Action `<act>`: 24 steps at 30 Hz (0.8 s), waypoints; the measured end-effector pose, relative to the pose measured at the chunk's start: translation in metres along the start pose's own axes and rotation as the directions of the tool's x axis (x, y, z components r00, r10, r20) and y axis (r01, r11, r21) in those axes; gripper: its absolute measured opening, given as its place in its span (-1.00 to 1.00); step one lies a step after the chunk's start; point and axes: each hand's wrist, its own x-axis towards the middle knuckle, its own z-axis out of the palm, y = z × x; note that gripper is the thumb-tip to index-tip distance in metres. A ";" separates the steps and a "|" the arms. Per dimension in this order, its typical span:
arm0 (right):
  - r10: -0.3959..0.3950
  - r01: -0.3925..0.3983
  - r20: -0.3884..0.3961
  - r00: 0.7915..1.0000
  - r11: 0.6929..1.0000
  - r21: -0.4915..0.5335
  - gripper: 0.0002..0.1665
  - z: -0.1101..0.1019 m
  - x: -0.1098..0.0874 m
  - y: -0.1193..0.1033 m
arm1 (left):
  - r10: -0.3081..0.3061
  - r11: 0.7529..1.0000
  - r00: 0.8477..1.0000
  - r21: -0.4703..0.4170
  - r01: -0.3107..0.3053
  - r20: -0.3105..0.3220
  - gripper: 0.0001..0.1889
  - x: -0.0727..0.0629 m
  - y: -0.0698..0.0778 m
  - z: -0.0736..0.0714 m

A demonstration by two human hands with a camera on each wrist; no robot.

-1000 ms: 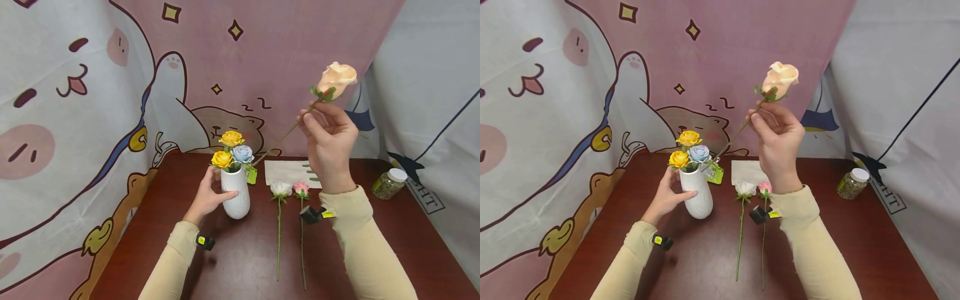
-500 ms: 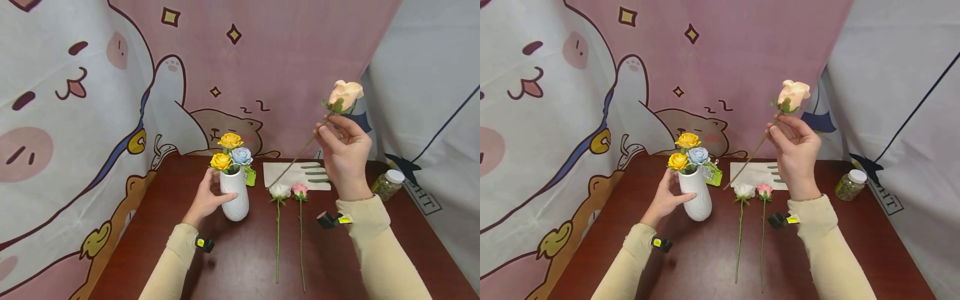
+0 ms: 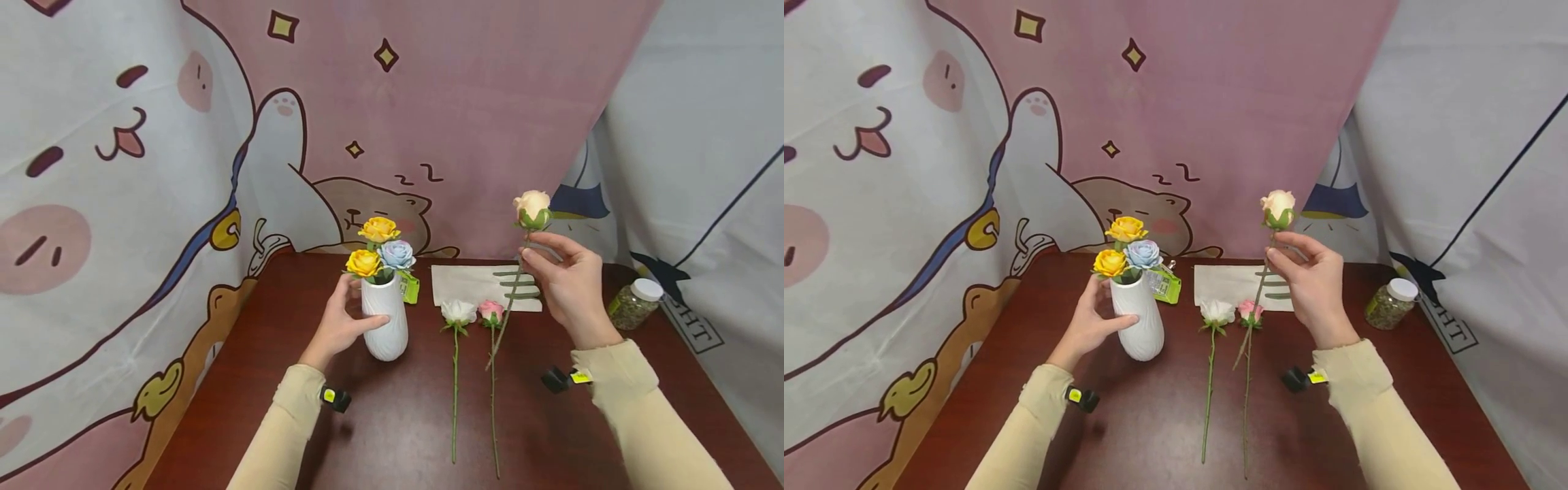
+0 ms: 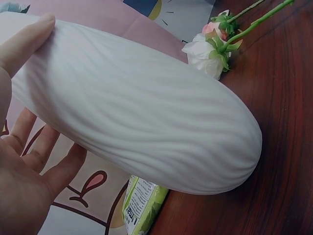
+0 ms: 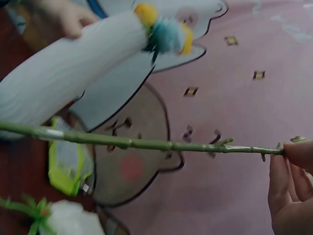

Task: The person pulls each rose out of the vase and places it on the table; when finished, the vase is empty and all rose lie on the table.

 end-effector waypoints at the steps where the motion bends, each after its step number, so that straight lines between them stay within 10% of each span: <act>1: 0.016 -0.016 0.001 1.000 1.000 -0.027 -0.64 -0.006 -0.001 0.003 | 0.000 1.000 1.000 0.000 0.000 0.001 -0.17 0.000 0.000 0.000; 8: 0.180 -0.172 0.006 0.984 0.945 -0.278 -0.64 -0.050 -0.012 0.031 | 0.003 1.000 1.000 0.000 -0.003 -0.003 -0.16 -0.001 0.001 0.001; 17: 0.369 -0.272 -0.003 0.929 0.677 -0.684 -0.56 -0.097 -0.035 0.074 | 0.010 1.000 1.000 -0.006 -0.010 0.000 -0.16 -0.001 0.002 0.002; 24: 0.469 -0.307 -0.018 0.883 0.547 -0.779 -0.60 -0.111 -0.046 0.101 | 0.002 1.000 1.000 -0.002 -0.002 -0.003 -0.16 0.001 0.001 0.001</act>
